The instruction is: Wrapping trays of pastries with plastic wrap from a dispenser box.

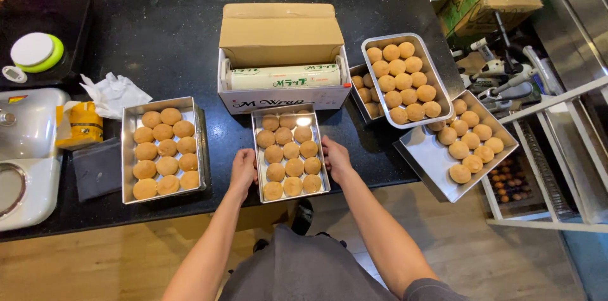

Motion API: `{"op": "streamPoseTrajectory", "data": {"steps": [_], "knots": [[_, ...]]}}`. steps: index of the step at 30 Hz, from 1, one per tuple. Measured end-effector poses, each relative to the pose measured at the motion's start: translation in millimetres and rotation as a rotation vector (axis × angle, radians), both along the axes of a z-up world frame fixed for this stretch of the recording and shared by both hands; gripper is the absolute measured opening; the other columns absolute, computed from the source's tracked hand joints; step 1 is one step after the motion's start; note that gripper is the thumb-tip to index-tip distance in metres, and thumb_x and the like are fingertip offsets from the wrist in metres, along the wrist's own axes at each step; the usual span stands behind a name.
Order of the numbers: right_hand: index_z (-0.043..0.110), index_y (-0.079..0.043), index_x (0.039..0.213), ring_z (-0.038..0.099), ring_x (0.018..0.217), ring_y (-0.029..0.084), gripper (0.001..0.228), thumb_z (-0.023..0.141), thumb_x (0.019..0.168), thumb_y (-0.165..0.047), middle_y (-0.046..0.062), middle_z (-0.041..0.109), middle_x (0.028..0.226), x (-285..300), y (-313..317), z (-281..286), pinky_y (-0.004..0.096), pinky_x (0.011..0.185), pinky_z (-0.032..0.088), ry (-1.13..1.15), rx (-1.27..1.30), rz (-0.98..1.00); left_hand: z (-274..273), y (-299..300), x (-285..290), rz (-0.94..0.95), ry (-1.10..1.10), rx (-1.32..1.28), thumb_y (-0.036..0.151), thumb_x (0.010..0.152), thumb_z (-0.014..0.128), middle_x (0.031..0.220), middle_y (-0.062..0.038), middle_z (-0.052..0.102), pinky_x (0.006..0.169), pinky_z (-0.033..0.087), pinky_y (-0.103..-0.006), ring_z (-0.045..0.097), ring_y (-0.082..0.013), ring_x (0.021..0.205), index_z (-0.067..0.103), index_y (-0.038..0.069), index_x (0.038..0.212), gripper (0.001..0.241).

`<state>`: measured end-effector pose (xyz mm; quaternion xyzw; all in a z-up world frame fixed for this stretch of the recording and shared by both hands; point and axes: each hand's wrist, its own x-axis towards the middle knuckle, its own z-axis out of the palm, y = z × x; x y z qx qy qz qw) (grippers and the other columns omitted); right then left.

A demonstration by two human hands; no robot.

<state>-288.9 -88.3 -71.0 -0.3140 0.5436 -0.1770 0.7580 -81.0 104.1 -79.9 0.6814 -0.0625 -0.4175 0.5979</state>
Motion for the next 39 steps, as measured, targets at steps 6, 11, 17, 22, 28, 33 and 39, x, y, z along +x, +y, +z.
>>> {"op": "streamPoseTrajectory", "data": {"steps": [6, 11, 17, 22, 28, 33, 39], "knots": [[0.068, -0.01, 0.093, 0.041, 0.041, 0.007, 0.025, 0.065, 0.099, -0.034, -0.001, 0.063, 0.072, 5, 4, -2, 0.026, 0.036, 0.023, -0.035, -0.17, -0.008, -37, -1, 12, -0.107, -0.004, -0.056, 0.037, 0.106, 0.048, 0.071, -0.004, 0.056, 0.036, 0.038, -0.03, 0.046, -0.0109, 0.043, 0.051, 0.008, 0.113, 0.03], [0.063, -0.011, 0.087, 0.037, 0.038, 0.006, 0.029, 0.063, 0.101, -0.035, -0.003, 0.055, 0.062, 4, -3, -25, 0.027, 0.035, 0.021, -0.014, -0.155, -0.02, -56, -2, 16, -0.161, -0.139, -0.076, 0.038, 0.109, 0.045, 0.068, -0.005, 0.056, 0.037, 0.042, -0.0297, 0.049, -0.0108, 0.043, 0.05, 0.004, 0.108, 0.034], [0.063, -0.011, 0.084, 0.032, 0.038, 0.006, 0.023, 0.065, 0.097, -0.03, -0.006, 0.05, 0.058, 15, -11, -3, 0.027, 0.036, 0.019, 0.061, -0.052, -0.026, -21, -2, 21, -0.135, -0.046, -0.06, 0.039, 0.106, 0.046, 0.068, -0.002, 0.056, 0.036, 0.041, -0.0304, 0.049, -0.0128, 0.04, 0.051, 0.005, 0.107, 0.035], [0.072, -0.015, 0.09, 0.03, 0.038, 0.005, 0.019, 0.058, 0.093, -0.028, -0.008, 0.049, 0.057, 20, -13, 31, 0.025, 0.037, 0.018, -0.006, 0.021, -0.052, -10, -3, 25, -0.205, 0.033, -0.043, 0.04, 0.105, 0.05, 0.068, 0.002, 0.052, 0.038, 0.035, -0.0266, 0.04, -0.0072, 0.042, 0.054, 0.008, 0.111, 0.033], [0.061, -0.016, 0.085, 0.032, 0.04, 0.004, 0.024, 0.065, 0.101, -0.035, -0.01, 0.049, 0.06, 18, -16, 3, 0.025, 0.038, 0.018, -0.108, -0.054, -0.005, -13, -5, 21, -0.191, 0.185, -0.183, 0.041, 0.109, 0.051, 0.067, 0.004, 0.051, 0.04, 0.032, -0.0244, 0.039, -0.0047, 0.045, 0.055, 0.005, 0.106, 0.037], [0.06, -0.013, 0.079, 0.039, 0.042, 0.006, 0.037, 0.058, 0.104, -0.04, -0.005, 0.054, 0.06, 17, -21, -24, 0.026, 0.039, 0.025, -0.039, -0.204, 0.063, -46, -9, 20, -0.131, -0.18, -0.101, 0.037, 0.107, 0.046, 0.065, -0.003, 0.055, 0.036, 0.039, -0.0291, 0.047, -0.0087, 0.043, 0.05, 0.005, 0.106, 0.032], [0.073, -0.002, 0.096, 0.065, 0.069, 0.011, 0.03, 0.061, 0.103, -0.029, 0.005, 0.075, 0.084, 31, -31, -69, 0.028, 0.063, 0.052, 0.028, -0.313, 0.02, -50, -13, 25, -0.122, -0.2, 0.003, 0.03, 0.11, 0.05, 0.069, -0.005, 0.062, 0.039, 0.044, -0.0303, 0.054, -0.0109, 0.046, 0.054, 0.003, 0.105, 0.028]]}}
